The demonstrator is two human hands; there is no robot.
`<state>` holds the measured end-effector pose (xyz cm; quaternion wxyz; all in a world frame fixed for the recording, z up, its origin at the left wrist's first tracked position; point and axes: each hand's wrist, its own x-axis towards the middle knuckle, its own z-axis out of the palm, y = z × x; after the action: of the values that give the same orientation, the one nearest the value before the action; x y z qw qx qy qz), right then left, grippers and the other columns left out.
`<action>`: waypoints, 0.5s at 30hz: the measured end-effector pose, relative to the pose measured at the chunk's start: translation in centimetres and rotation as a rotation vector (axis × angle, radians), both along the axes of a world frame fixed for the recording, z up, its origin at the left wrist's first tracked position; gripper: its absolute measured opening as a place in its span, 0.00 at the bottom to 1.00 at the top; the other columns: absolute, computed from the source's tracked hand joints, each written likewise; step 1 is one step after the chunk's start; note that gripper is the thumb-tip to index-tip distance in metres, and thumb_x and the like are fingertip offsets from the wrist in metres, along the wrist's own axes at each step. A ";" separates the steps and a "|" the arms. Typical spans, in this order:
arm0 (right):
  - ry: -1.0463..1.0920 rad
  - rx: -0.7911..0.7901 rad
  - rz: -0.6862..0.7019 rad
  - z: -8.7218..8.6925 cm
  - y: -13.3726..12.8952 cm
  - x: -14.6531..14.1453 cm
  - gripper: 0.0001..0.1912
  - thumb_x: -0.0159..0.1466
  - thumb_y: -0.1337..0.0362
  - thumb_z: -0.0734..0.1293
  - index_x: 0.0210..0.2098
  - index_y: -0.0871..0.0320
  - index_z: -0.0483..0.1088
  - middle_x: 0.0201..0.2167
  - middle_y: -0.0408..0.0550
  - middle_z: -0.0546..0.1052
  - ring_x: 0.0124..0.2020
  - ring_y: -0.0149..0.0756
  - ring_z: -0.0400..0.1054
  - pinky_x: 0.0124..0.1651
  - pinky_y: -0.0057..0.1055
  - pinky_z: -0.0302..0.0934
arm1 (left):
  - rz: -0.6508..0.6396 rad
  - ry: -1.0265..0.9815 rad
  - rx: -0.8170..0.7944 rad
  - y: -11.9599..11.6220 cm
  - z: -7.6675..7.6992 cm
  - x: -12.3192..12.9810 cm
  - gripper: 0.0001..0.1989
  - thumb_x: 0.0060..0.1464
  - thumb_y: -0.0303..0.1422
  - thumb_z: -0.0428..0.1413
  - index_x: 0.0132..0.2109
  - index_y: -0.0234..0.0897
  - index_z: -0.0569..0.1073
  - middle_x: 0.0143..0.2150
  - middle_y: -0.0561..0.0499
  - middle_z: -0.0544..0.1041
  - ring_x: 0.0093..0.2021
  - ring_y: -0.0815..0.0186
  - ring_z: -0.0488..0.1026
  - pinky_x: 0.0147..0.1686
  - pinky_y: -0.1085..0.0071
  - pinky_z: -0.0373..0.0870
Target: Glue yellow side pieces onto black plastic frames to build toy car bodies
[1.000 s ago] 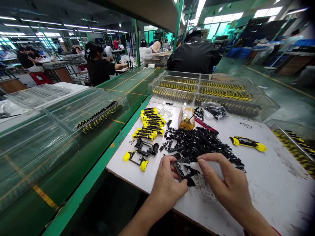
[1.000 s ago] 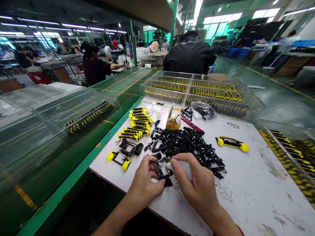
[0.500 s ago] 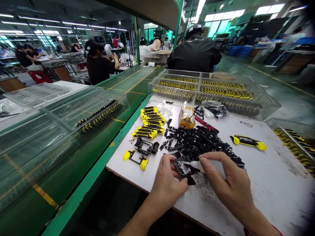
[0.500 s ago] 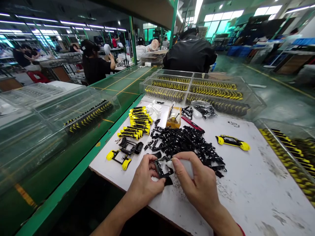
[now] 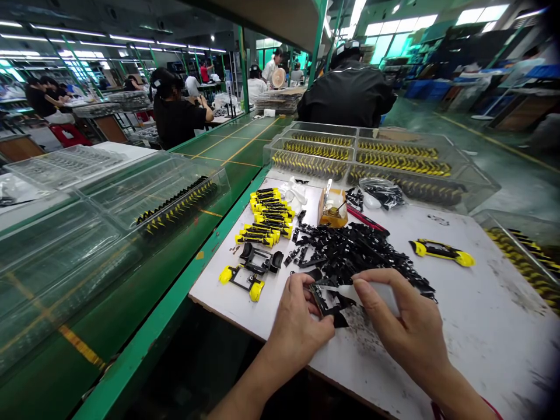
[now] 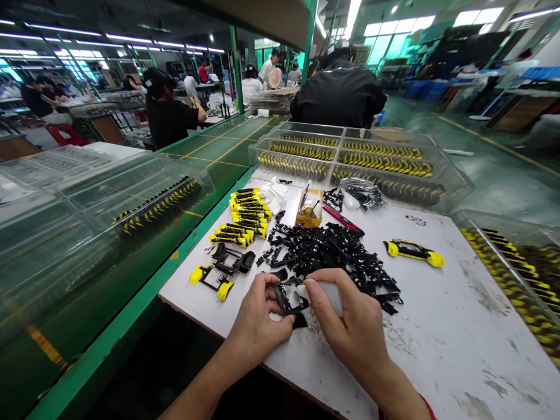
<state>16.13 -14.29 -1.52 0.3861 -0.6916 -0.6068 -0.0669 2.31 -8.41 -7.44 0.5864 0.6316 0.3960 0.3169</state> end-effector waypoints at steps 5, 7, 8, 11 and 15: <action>0.026 0.009 0.007 0.1 0.0 0.0 0.04 0.64 0.61 0.62 0.35 0.54 0.67 0.23 0.37 0.73 0.10 0.22 0.53 0.15 0.24 0.52 | -0.019 -0.003 -0.004 0.0 0.2 0.0 0.28 0.39 0.23 0.59 0.49 0.39 0.61 0.42 0.48 0.71 0.32 0.68 0.73 0.31 0.71 0.73; 0.040 0.006 0.007 0.1 -0.1 0.0 0.05 0.64 0.61 0.62 0.35 0.54 0.67 0.24 0.37 0.73 0.11 0.22 0.55 0.16 0.23 0.54 | -0.021 -0.004 -0.004 0.0 0.3 -0.1 0.28 0.39 0.24 0.59 0.49 0.39 0.60 0.42 0.48 0.70 0.33 0.67 0.73 0.31 0.71 0.73; 0.046 0.008 0.001 0.2 -0.2 0.0 0.05 0.64 0.60 0.62 0.35 0.54 0.67 0.24 0.38 0.74 0.11 0.22 0.56 0.17 0.23 0.54 | -0.019 -0.004 -0.003 0.0 0.3 -0.1 0.27 0.39 0.24 0.59 0.49 0.39 0.60 0.43 0.47 0.70 0.33 0.67 0.73 0.32 0.71 0.73; 0.081 0.008 -0.064 0.5 -0.4 0.1 0.07 0.63 0.58 0.62 0.34 0.54 0.68 0.27 0.39 0.76 0.12 0.23 0.57 0.17 0.24 0.54 | -0.010 0.009 -0.002 0.1 0.5 -0.1 0.27 0.38 0.23 0.59 0.48 0.38 0.61 0.44 0.46 0.69 0.35 0.66 0.73 0.32 0.70 0.73; 0.176 -0.020 -0.181 0.7 -0.8 0.6 0.10 0.62 0.55 0.62 0.34 0.54 0.69 0.30 0.41 0.76 0.16 0.26 0.61 0.18 0.26 0.54 | -0.005 0.008 0.003 0.2 0.6 0.0 0.27 0.38 0.22 0.58 0.48 0.36 0.60 0.45 0.44 0.68 0.36 0.65 0.72 0.32 0.70 0.73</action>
<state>16.69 -15.12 -0.78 0.4232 -0.7506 -0.5063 -0.0347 2.31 -8.24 -6.86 0.5849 0.6347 0.3961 0.3134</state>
